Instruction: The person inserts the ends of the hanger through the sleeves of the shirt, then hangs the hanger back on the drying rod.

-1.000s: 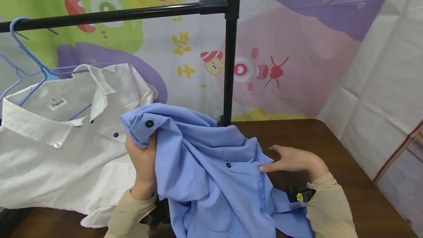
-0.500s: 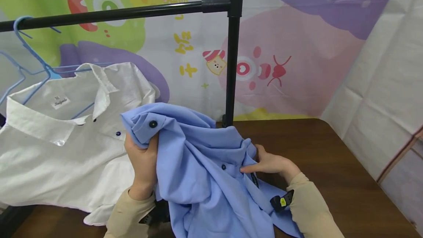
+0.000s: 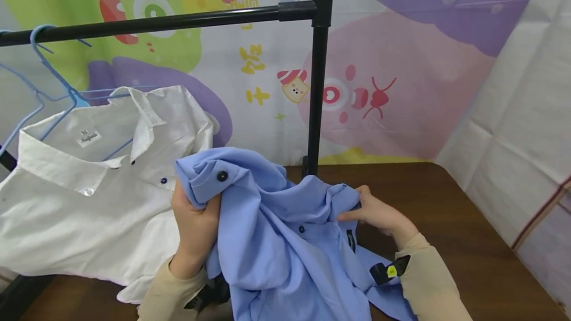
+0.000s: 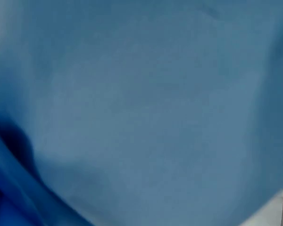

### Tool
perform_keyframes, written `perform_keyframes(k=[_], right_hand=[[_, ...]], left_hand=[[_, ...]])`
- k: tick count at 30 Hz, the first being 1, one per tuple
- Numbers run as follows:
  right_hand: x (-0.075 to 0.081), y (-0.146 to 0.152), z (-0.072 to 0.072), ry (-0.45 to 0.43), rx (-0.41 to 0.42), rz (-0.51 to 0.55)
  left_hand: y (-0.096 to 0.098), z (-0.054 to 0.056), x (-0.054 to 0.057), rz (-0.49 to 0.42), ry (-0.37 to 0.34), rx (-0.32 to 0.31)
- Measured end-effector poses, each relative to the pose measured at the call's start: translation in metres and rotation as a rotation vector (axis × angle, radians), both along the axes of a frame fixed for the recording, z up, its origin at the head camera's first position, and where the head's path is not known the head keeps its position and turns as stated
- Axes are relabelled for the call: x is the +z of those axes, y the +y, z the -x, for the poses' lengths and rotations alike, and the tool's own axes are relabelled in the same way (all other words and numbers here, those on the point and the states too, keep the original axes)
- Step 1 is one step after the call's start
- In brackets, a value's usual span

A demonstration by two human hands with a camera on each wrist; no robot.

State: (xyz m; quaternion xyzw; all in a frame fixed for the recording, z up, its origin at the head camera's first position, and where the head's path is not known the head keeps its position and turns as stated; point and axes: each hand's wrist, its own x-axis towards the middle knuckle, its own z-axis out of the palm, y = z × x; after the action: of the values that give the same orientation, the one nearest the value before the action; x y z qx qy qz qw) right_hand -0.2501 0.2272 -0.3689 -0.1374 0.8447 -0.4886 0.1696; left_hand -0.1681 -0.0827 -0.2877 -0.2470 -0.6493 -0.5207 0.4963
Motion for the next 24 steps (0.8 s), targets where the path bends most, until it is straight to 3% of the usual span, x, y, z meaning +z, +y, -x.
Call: perform_keyframes(k=[5,9,17,20,24], right_hand=[[0.019,0.004,-0.006,0.172,-0.107,0.076],[0.034,0.003,-0.012,0.271,-0.196,0.045],[0.061,-0.014,-0.017,0.355,-0.24,-0.048],[0.069,-0.021,-0.024,0.381,-0.239,-0.072],[0.08,-0.029,-0.036,0.397,-0.22,-0.057]], left_hand=[[-0.004,-0.009,-0.003,0.123,-0.075,-0.085],[-0.006,-0.018,-0.006,0.25,-0.143,-0.163],[-0.006,-0.033,-0.019,0.525,-0.145,-0.179],[-0.005,-0.038,-0.021,0.617,-0.144,-0.21],[-0.004,-0.047,-0.023,0.787,-0.182,-0.191]])
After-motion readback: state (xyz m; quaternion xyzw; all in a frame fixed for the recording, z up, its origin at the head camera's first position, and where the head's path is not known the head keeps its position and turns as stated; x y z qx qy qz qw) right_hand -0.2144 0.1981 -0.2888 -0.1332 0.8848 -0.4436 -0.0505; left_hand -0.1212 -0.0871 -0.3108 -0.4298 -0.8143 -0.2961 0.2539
